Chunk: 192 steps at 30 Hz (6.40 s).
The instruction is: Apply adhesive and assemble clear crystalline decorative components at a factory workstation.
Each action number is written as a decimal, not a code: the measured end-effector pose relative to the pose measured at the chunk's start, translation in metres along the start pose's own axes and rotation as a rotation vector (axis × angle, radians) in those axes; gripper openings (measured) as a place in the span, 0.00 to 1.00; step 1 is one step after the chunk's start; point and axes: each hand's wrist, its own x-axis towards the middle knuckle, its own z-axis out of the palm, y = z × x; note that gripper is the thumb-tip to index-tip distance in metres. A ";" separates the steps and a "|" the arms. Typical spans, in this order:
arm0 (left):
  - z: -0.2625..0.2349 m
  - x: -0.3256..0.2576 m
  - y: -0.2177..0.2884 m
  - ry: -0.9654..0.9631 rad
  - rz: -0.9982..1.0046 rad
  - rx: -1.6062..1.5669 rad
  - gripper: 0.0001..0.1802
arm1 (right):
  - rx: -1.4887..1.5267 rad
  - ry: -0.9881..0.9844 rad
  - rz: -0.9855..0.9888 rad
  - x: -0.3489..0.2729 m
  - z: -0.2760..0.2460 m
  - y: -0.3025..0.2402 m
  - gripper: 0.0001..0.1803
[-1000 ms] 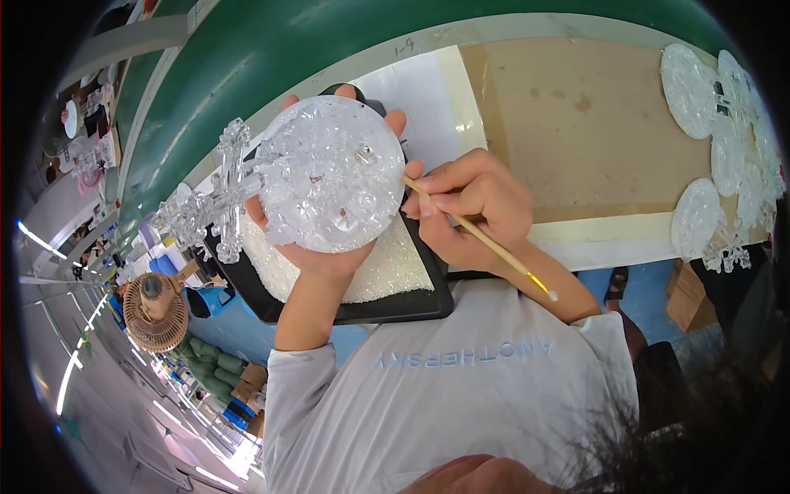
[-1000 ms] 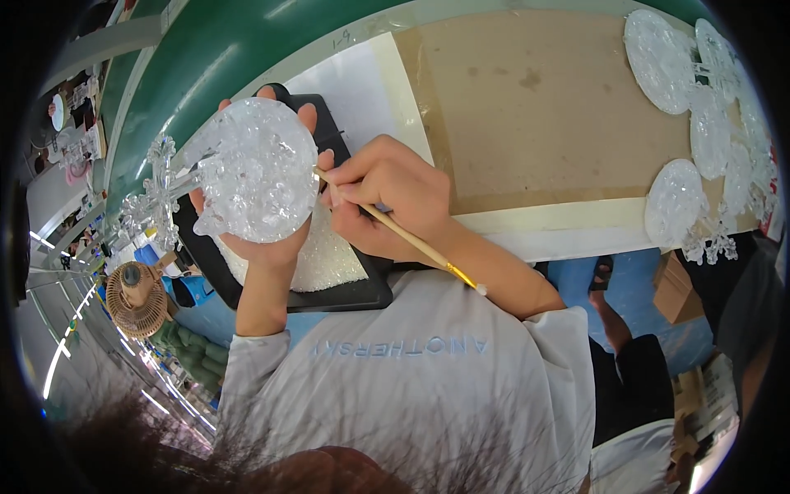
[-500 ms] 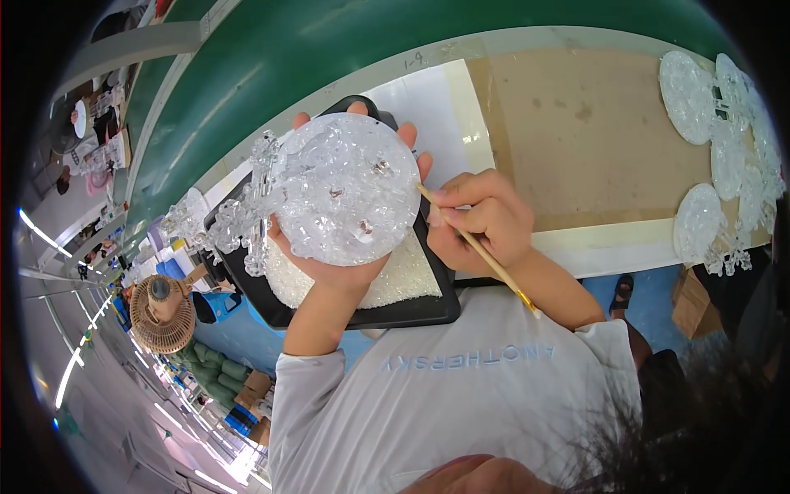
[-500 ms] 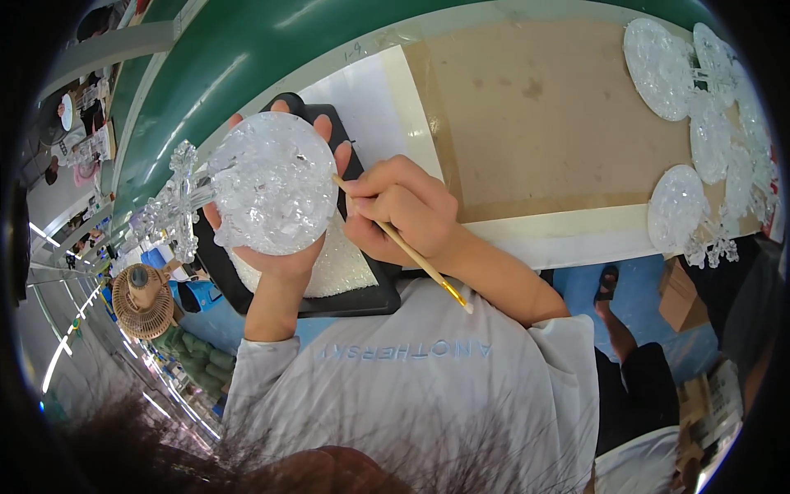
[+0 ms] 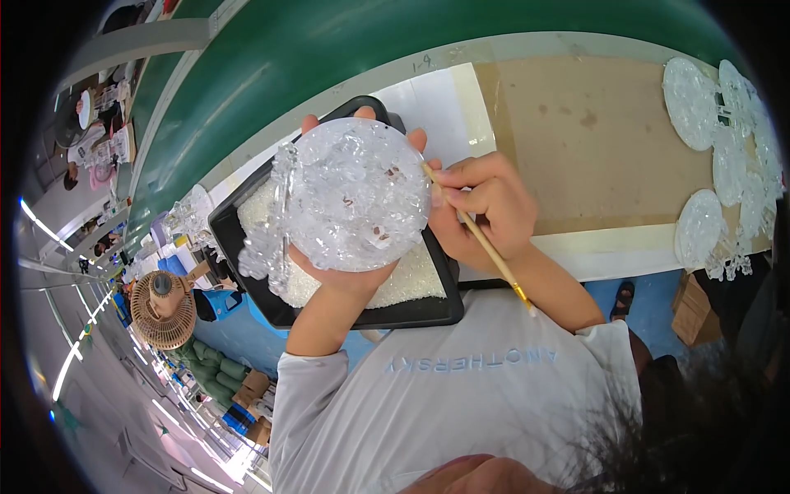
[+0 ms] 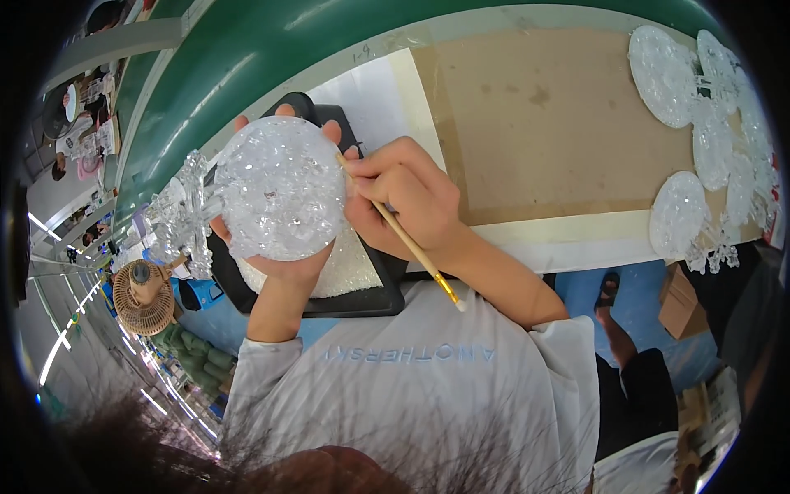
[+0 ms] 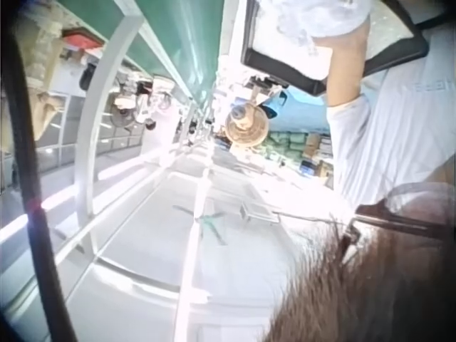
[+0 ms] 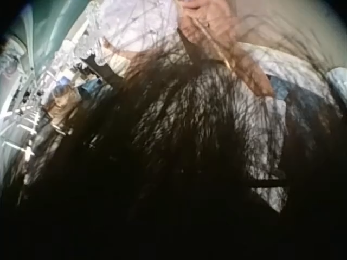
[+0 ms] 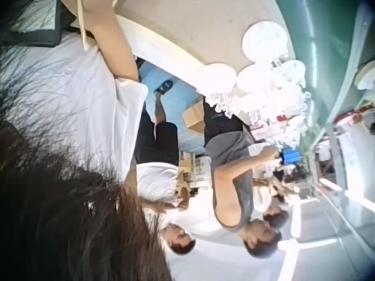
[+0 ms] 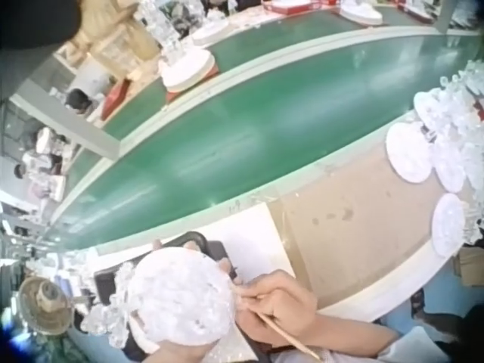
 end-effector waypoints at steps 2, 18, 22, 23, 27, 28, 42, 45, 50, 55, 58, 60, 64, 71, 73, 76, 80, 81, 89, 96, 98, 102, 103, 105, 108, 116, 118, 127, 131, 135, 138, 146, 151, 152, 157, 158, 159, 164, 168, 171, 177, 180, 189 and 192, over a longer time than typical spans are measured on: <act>0.002 0.000 0.001 0.036 -0.006 -0.024 0.49 | 0.067 -0.013 -0.011 -0.012 -0.002 0.001 0.11; -0.004 0.000 0.002 -0.005 -0.046 -0.116 0.44 | 0.043 0.014 0.010 -0.005 -0.001 0.001 0.13; -0.004 0.000 0.005 0.019 -0.070 -0.193 0.45 | 0.193 -0.051 0.002 -0.017 -0.008 0.000 0.13; -0.004 0.000 0.004 0.021 -0.072 -0.194 0.45 | 0.193 -0.051 0.004 -0.013 -0.006 0.000 0.13; -0.005 -0.002 0.003 0.002 -0.060 -0.116 0.45 | 0.062 -0.013 -0.001 -0.010 -0.006 0.002 0.13; -0.005 -0.002 0.003 -0.011 -0.071 -0.149 0.45 | 0.098 -0.036 -0.003 -0.014 -0.008 0.002 0.13; -0.008 0.000 0.004 -0.001 -0.085 -0.223 0.54 | 0.013 -0.074 0.101 0.007 -0.029 0.001 0.06; -0.014 0.000 0.003 -0.072 -0.086 -0.254 0.56 | -0.120 -0.265 0.156 0.012 -0.030 -0.004 0.08; 0.010 -0.003 0.004 0.118 -0.086 -0.157 0.30 | -0.059 -0.248 0.241 0.009 -0.026 -0.005 0.13; 0.009 0.001 0.013 0.217 -0.258 -0.255 0.34 | -0.078 -0.250 0.245 0.007 -0.027 -0.004 0.13; 0.003 0.000 0.015 0.191 -0.296 -0.312 0.39 | -0.075 -0.242 0.218 0.007 -0.026 -0.003 0.12; 0.001 0.000 0.015 0.194 -0.298 -0.313 0.39 | -0.075 -0.236 0.202 0.007 -0.027 -0.003 0.12; -0.001 0.001 0.014 0.195 -0.307 -0.306 0.39 | -0.079 -0.235 0.214 0.011 -0.027 -0.005 0.10; -0.003 0.001 0.014 0.194 -0.318 -0.286 0.39 | -0.069 -0.218 0.236 0.010 -0.026 -0.005 0.08; -0.003 0.001 0.014 0.193 -0.321 -0.280 0.39 | -0.074 -0.214 0.226 0.009 -0.026 -0.004 0.08; 0.006 0.000 0.008 0.149 -0.268 -0.286 0.39 | -0.083 -0.209 0.209 0.009 -0.026 -0.004 0.08; 0.012 0.000 0.006 0.061 -0.158 -0.299 0.39 | -0.098 -0.191 0.186 0.009 -0.024 -0.003 0.08; 0.012 0.000 0.006 0.040 -0.130 -0.303 0.39 | -0.097 -0.191 0.186 0.008 -0.024 -0.003 0.08; 0.009 0.002 0.013 0.309 -0.297 -0.247 0.37 | -0.016 -0.117 0.305 0.004 -0.031 -0.008 0.08; 0.010 0.011 0.006 0.181 -0.182 -0.108 0.45 | 0.105 -0.018 0.388 0.004 -0.033 -0.005 0.09; 0.015 0.014 0.009 0.413 -0.271 0.047 0.39 | 0.084 -0.262 0.457 0.009 -0.036 -0.010 0.09; 0.003 0.020 0.016 0.411 -0.369 -0.147 0.36 | 0.054 -0.323 0.323 0.011 -0.030 -0.010 0.09; 0.001 0.022 0.016 0.465 -0.467 -0.127 0.41 | 0.033 -0.306 0.306 0.010 -0.028 -0.009 0.09; -0.007 0.005 0.008 0.233 -0.285 -0.200 0.47 | 0.018 -0.287 0.291 0.010 -0.028 -0.008 0.09; -0.007 -0.002 0.007 0.096 -0.151 -0.341 0.58 | 0.000 -0.262 0.257 0.009 -0.028 -0.007 0.09; 0.015 0.001 0.011 0.343 -0.215 -0.169 0.37 | -0.037 -0.256 0.307 0.006 -0.026 -0.008 0.09; 0.013 -0.001 0.010 0.299 -0.192 -0.173 0.38 | -0.027 -0.260 0.323 0.006 -0.026 -0.010 0.08; -0.004 0.000 0.002 0.076 -0.118 -0.193 0.45 | -0.022 -0.259 0.370 0.006 -0.028 -0.010 0.07; -0.005 -0.003 0.003 -0.014 -0.073 -0.194 0.49 | 0.146 -0.181 0.586 0.012 -0.031 -0.019 0.07; 0.027 0.006 0.001 0.180 -0.124 0.090 0.51 | 0.143 -0.259 0.477 0.015 -0.032 -0.016 0.07; 0.035 0.006 0.001 0.372 -0.158 0.385 0.53 | 0.065 -0.313 0.252 0.012 -0.027 -0.013 0.09; 0.038 0.007 0.000 0.413 -0.165 0.486 0.57 | 0.095 -0.305 0.277 0.009 -0.024 -0.015 0.08; -0.012 -0.002 0.000 -0.074 -0.063 -0.264 0.58 | 0.067 -0.297 0.239 0.006 -0.023 -0.013 0.09; -0.011 -0.002 -0.001 -0.074 -0.065 -0.264 0.58 | 0.059 -0.297 0.224 0.007 -0.023 -0.012 0.09; -0.007 -0.001 0.000 -0.061 -0.049 -0.216 0.59 | 0.061 -0.291 0.221 0.007 -0.022 -0.012 0.09; -0.006 -0.001 0.000 -0.061 -0.048 -0.214 0.59 | 0.067 -0.291 0.224 0.007 -0.022 -0.012 0.09; -0.005 -0.003 0.001 -0.039 -0.049 -0.255 0.59 | 0.070 -0.290 0.223 0.007 -0.022 -0.013 0.09; 0.048 0.015 -0.004 0.507 -0.178 0.462 0.58 | 0.002 -0.236 0.202 0.005 -0.022 -0.009 0.09; 0.048 0.015 -0.003 0.503 -0.202 0.449 0.57 | 0.057 -0.259 0.210 0.009 -0.027 -0.013 0.10; 0.047 0.014 -0.003 0.499 -0.199 0.449 0.57 | 0.099 -0.313 0.268 0.008 -0.027 -0.016 0.09; 0.052 0.013 -0.007 0.516 -0.143 0.471 0.58 | 0.252 -0.422 0.735 0.011 -0.032 -0.020 0.06; 0.047 0.013 0.001 0.519 -0.206 0.427 0.59 | 0.267 -0.467 0.723 0.008 -0.032 -0.017 0.05; 0.046 0.014 -0.003 0.534 -0.197 0.407 0.61 | 0.411 -0.551 0.795 0.008 -0.031 -0.017 0.05; 0.019 0.004 -0.004 0.287 -0.116 0.149 0.45 | 0.337 -0.528 0.708 0.006 -0.029 -0.017 0.06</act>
